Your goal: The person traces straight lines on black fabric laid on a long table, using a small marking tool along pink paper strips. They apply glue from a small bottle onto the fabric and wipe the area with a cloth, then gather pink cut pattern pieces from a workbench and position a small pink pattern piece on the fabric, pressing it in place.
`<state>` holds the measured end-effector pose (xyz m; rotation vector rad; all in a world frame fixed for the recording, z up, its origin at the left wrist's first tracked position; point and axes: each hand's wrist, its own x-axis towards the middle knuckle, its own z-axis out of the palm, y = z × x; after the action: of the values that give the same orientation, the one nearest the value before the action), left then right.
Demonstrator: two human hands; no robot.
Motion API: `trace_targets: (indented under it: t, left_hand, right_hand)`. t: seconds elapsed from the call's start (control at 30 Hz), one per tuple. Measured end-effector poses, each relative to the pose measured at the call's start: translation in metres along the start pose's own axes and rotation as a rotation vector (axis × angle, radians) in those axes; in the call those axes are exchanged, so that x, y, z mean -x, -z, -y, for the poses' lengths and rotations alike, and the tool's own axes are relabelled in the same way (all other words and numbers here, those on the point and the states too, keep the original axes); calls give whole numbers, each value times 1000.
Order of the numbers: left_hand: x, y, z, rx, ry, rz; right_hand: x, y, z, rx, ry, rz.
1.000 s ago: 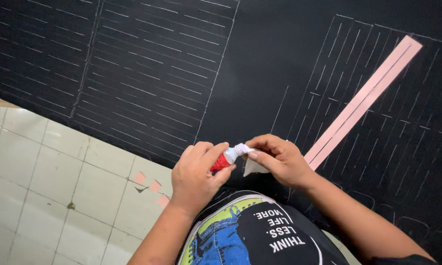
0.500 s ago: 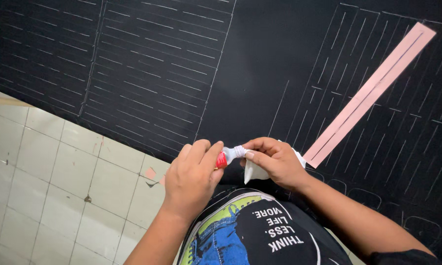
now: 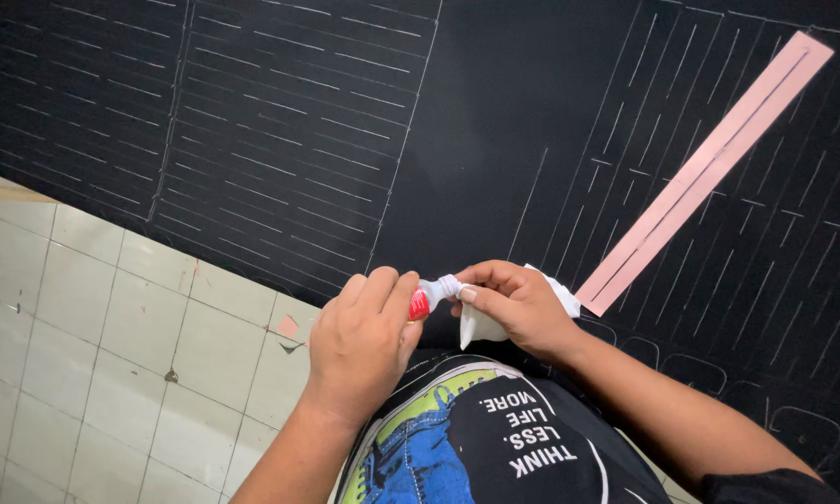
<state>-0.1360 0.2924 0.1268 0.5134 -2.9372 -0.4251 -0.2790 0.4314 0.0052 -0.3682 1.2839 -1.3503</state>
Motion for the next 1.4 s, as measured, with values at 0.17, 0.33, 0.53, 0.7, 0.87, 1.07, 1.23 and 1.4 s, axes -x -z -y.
trace_targets:
  t: [0.17, 0.33, 0.53, 0.7, 0.87, 1.07, 1.23, 1.4]
  left_hand:
    - [1, -1, 2, -3, 5, 9]
    - [6, -17, 10, 87, 70, -17]
    - [24, -65, 41, 493, 355, 70]
    - [44, -104, 56, 779, 583, 141]
    - [60, -122, 67, 833, 467, 34]
    - [68, -130, 73, 856, 516, 76]
    - [67, -129, 75, 905, 420, 11]
    - [67, -127, 77, 952, 561, 112]
  right_hand:
    - [-3, -2, -3, -1, -9, -7]
    - [-3, 5, -5, -59, 78, 21]
    - [-23, 90, 23, 1029, 578, -375]
    - [-51, 112, 27, 1246, 614, -431]
    - [-55, 91, 16, 1461, 768, -360]
    - [-72, 105, 28, 1545, 794, -438]
    - [-69, 97, 29, 1509, 712, -326]
    - [-75, 104, 36, 1573, 663, -400]
